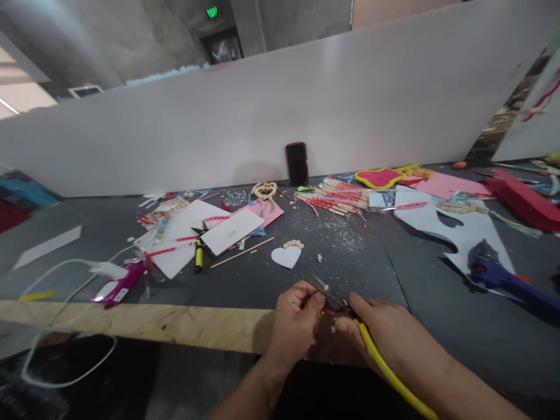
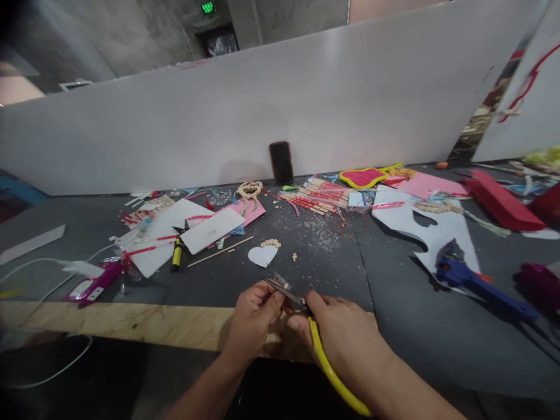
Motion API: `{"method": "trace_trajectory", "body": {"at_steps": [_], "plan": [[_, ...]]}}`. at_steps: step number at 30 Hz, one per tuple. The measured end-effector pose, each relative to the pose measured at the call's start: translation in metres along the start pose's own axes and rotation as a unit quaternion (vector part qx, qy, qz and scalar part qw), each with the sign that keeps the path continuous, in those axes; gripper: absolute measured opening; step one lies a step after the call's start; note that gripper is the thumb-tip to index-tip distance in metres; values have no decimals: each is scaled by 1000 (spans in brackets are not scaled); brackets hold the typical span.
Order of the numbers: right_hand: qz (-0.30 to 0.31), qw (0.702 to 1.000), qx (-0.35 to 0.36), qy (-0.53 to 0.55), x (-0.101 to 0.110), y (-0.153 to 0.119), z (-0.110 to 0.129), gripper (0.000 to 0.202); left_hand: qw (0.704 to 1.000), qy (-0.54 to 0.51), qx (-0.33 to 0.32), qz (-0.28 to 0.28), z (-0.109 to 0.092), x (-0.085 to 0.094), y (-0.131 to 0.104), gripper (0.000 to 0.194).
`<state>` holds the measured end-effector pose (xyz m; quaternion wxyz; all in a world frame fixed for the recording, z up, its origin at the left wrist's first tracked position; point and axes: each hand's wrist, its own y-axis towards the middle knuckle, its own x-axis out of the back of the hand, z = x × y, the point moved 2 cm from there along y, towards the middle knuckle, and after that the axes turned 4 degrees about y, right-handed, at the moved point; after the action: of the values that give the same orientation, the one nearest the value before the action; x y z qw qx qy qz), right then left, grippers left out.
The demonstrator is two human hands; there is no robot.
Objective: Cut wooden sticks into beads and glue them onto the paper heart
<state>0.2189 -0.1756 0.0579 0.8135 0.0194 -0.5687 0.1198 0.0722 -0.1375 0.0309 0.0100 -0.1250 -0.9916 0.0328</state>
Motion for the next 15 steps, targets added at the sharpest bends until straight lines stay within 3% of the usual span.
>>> {"method": "trace_trajectory", "body": {"at_steps": [3, 6, 10, 15], "plan": [[-3, 1000, 0, 18, 6, 2, 2, 30, 1000, -4, -1, 15, 0, -3, 1, 19], [-62, 997, 31, -31, 12, 5, -4, 27, 999, -1, 26, 42, 0, -1, 2, 22], [-105, 987, -28, -116, 7, 5, -33, 32, 999, 10, 27, 36, -1, 15, 4, 23], [-117, 986, -91, -82, -1, 6, -73, 45, 998, 47, -14, 38, -9, 39, 19, 16]]}}
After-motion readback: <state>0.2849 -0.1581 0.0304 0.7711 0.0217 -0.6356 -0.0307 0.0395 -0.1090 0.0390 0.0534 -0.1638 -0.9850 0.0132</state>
